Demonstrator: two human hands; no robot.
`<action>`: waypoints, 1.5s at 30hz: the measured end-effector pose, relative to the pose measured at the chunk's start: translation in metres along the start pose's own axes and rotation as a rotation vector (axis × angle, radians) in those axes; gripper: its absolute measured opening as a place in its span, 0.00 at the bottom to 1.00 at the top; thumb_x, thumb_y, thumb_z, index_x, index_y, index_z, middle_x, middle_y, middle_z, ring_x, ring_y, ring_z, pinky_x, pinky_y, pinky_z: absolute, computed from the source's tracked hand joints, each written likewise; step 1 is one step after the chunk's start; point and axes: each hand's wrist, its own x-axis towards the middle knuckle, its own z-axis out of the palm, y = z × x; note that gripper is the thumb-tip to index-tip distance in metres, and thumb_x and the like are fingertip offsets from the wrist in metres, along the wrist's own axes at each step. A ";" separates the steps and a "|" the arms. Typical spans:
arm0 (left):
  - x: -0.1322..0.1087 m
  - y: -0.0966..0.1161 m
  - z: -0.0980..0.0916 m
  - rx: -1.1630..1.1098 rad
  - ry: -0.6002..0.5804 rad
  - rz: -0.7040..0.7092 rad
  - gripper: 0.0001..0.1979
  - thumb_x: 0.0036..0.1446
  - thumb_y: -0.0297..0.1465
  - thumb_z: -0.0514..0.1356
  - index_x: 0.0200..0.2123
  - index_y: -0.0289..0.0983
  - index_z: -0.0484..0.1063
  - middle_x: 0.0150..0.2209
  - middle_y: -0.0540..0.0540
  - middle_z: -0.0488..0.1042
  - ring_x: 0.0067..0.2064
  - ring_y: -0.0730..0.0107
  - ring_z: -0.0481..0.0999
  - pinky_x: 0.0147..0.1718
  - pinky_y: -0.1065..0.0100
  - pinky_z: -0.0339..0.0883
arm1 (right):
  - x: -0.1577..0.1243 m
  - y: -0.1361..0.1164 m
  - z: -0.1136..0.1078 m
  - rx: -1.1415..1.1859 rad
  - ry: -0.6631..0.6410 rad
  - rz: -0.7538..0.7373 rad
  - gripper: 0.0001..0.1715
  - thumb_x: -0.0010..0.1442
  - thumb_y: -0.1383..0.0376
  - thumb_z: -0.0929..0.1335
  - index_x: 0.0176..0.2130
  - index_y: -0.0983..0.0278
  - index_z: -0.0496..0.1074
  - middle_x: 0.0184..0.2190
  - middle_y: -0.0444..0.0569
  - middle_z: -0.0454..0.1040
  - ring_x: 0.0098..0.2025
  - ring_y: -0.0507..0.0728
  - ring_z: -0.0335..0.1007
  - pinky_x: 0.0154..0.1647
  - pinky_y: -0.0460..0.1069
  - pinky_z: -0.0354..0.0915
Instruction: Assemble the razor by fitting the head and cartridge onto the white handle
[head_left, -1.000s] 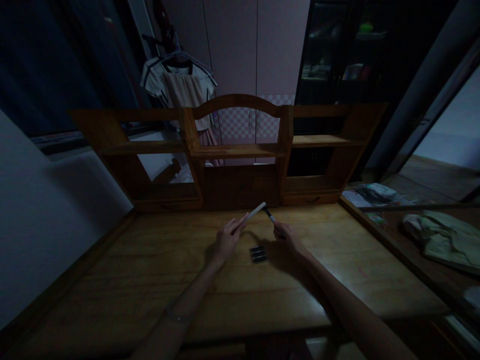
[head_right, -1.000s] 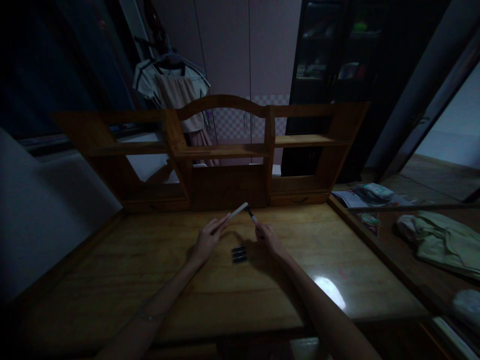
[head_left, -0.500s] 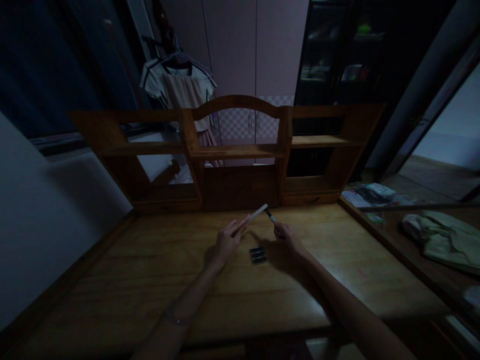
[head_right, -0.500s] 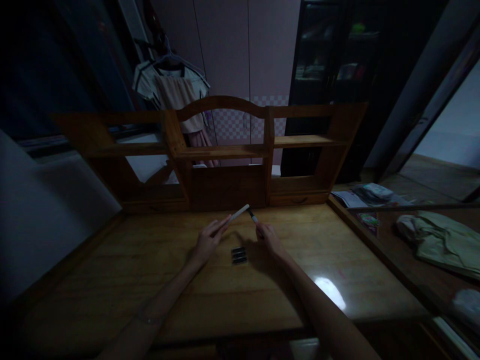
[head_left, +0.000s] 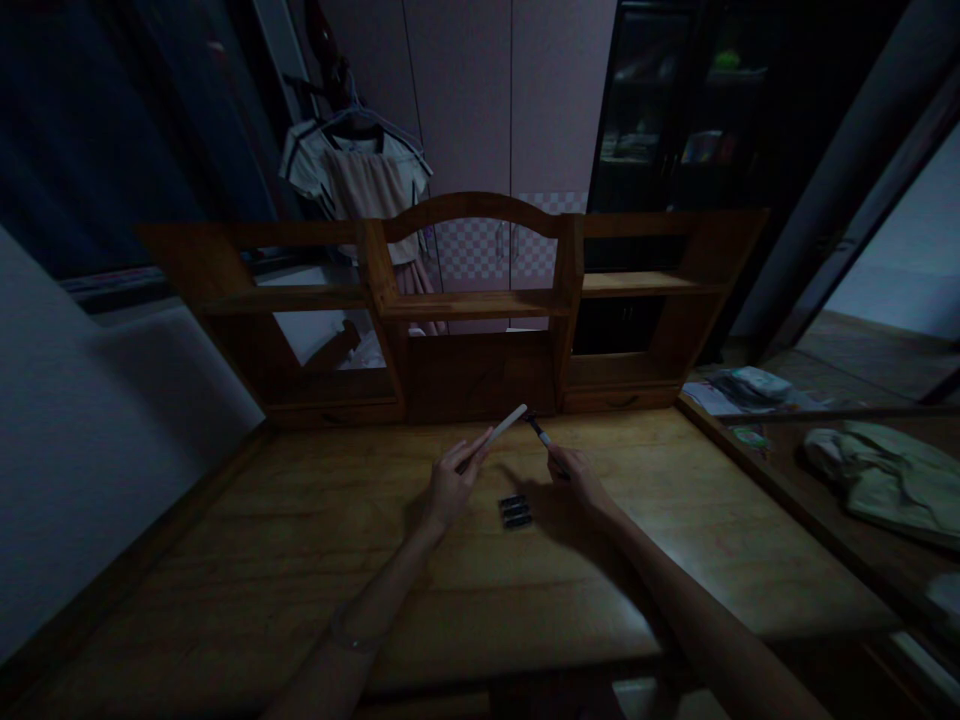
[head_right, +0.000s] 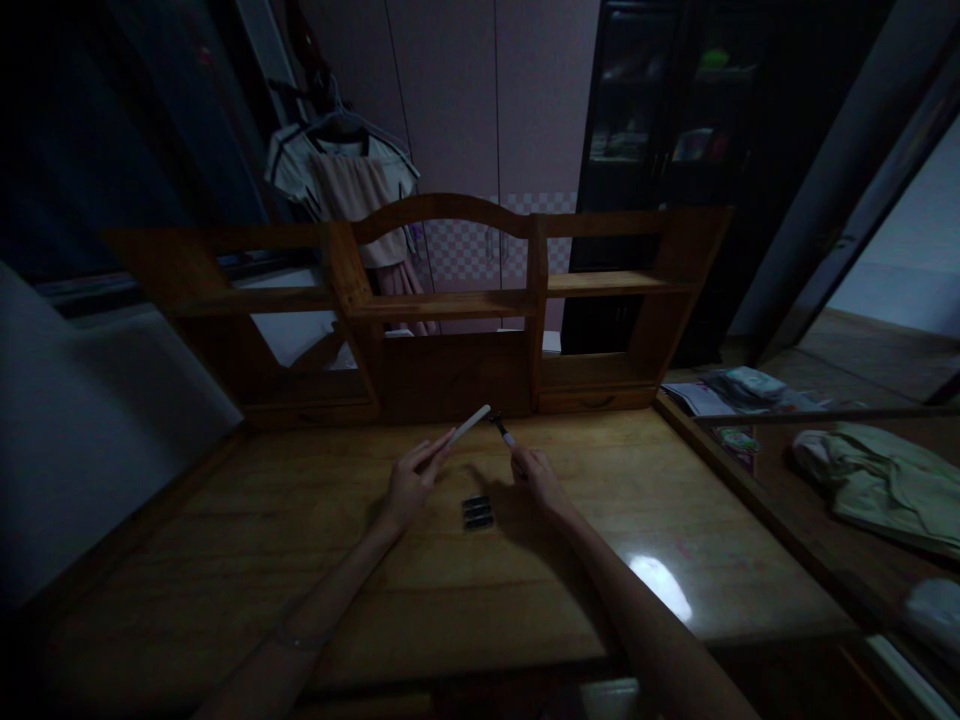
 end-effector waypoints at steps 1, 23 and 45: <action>0.000 -0.001 0.000 0.005 -0.004 -0.006 0.17 0.60 0.33 0.55 0.52 0.42 0.71 0.50 0.45 0.74 0.50 0.64 0.72 0.52 0.62 0.63 | 0.000 -0.001 0.000 -0.005 0.004 -0.003 0.28 0.61 0.49 0.58 0.18 0.62 0.53 0.16 0.40 0.51 0.19 0.49 0.46 0.21 0.48 0.46; 0.000 -0.001 -0.002 0.046 -0.045 0.001 0.18 0.61 0.33 0.55 0.54 0.43 0.69 0.49 0.44 0.74 0.47 0.64 0.74 0.47 0.64 0.67 | 0.001 0.005 0.000 -0.010 -0.020 -0.004 0.28 0.61 0.48 0.59 0.18 0.62 0.55 0.16 0.40 0.52 0.20 0.50 0.47 0.22 0.48 0.45; 0.004 -0.011 -0.002 -0.114 -0.058 -0.074 0.17 0.59 0.34 0.56 0.51 0.39 0.72 0.50 0.44 0.74 0.50 0.63 0.73 0.51 0.60 0.65 | 0.001 0.009 0.001 -0.013 -0.034 0.035 0.28 0.59 0.46 0.59 0.20 0.62 0.56 0.18 0.41 0.53 0.21 0.50 0.48 0.22 0.47 0.47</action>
